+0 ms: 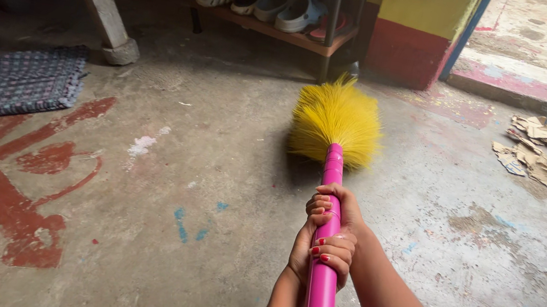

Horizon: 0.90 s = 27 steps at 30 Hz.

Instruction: The person sweeps debris across a concrete floor using a broom, moving it toward a green dustpan.

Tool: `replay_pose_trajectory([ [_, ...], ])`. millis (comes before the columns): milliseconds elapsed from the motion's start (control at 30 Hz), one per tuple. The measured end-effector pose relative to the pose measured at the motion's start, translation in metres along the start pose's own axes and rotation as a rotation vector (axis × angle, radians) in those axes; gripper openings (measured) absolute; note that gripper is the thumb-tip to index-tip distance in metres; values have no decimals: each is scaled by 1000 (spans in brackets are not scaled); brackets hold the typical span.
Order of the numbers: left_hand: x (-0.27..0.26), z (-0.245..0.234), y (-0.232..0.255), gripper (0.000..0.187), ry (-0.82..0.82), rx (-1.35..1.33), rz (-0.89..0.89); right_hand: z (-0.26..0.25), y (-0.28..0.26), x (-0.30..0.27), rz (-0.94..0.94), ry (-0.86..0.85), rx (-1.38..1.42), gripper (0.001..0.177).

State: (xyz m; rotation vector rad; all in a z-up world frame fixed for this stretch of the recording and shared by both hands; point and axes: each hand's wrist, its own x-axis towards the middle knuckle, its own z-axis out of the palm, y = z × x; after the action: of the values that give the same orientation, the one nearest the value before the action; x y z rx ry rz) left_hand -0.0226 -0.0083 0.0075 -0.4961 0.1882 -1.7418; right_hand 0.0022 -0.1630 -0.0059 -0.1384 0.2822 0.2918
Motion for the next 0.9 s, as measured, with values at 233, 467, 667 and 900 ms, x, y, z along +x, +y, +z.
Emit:
replay_pose_trajectory([
  [233,72,-27,-23,41,-4,-24,-78,-30,-52,-69,-57,16,-4,33],
  [467,164,-92,-21,32,-68,-8,-236,-61,-103,-154,-321,89,1,32],
  [667,251,-112,-12,23,-63,758,659,-53,-137,-204,-561,10,-13,23],
  [900,179,-17,-37,24,63,406,93,-10,-122,-165,-461,-291,-20,22],
])
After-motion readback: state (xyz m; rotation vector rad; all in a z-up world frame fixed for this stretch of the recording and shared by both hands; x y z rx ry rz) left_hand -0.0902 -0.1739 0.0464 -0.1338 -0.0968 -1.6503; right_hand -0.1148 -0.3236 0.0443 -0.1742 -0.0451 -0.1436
